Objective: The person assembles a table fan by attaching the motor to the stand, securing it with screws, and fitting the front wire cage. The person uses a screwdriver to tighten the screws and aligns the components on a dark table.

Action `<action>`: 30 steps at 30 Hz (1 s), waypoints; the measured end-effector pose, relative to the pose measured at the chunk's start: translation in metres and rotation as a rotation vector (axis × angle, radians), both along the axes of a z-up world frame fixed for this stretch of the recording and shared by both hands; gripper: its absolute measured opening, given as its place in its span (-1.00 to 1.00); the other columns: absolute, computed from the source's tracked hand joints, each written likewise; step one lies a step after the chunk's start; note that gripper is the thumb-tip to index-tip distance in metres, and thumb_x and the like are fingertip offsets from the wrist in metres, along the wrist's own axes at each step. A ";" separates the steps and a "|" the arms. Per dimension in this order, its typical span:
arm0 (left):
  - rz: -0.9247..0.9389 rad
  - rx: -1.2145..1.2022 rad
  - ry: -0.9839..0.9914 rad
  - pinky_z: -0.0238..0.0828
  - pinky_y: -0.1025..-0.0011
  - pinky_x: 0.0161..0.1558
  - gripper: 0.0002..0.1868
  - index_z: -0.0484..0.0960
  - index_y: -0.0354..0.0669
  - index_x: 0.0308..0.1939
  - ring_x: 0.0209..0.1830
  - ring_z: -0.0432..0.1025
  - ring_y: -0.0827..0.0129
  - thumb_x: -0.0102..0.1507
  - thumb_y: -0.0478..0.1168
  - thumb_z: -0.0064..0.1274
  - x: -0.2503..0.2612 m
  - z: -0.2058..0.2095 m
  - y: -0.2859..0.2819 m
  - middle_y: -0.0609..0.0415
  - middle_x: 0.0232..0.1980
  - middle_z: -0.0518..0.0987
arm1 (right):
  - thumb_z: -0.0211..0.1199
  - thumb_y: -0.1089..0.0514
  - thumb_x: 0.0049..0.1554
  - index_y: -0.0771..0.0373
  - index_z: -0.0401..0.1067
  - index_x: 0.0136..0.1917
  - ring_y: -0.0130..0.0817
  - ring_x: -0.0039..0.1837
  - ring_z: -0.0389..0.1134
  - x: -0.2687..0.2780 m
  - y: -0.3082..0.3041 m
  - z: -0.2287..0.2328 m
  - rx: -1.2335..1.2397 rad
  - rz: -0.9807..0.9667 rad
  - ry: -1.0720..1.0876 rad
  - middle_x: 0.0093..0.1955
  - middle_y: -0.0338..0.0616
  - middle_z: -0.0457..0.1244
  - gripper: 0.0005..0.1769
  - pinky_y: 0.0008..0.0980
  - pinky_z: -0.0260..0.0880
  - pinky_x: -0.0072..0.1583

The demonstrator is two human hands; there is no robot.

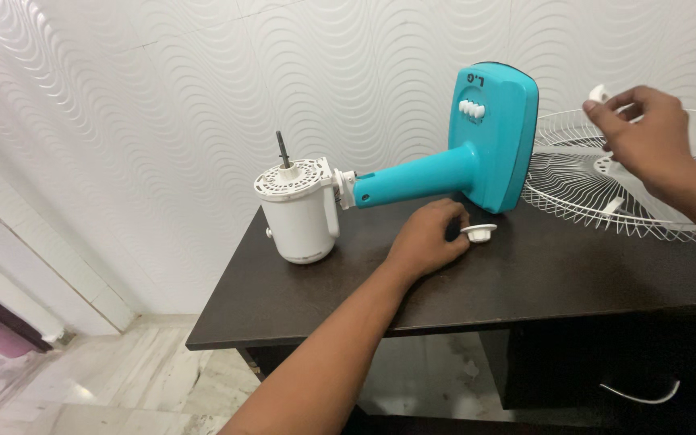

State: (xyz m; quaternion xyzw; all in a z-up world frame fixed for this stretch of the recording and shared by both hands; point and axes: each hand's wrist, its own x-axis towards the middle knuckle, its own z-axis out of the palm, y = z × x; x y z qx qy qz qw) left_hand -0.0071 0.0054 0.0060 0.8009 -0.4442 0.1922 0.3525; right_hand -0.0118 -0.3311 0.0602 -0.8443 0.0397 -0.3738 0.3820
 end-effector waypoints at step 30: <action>0.048 0.025 -0.306 0.37 0.09 0.08 -0.73 0.57 -0.18 0.01 0.03 0.49 0.05 0.26 -0.18 0.04 -0.014 0.004 0.010 -0.03 0.02 0.59 | 0.33 -0.19 0.09 0.01 0.58 0.20 -0.23 0.10 0.51 -0.025 -0.021 -0.004 -0.695 0.083 0.771 0.08 -0.10 0.47 -0.53 -0.14 0.52 0.20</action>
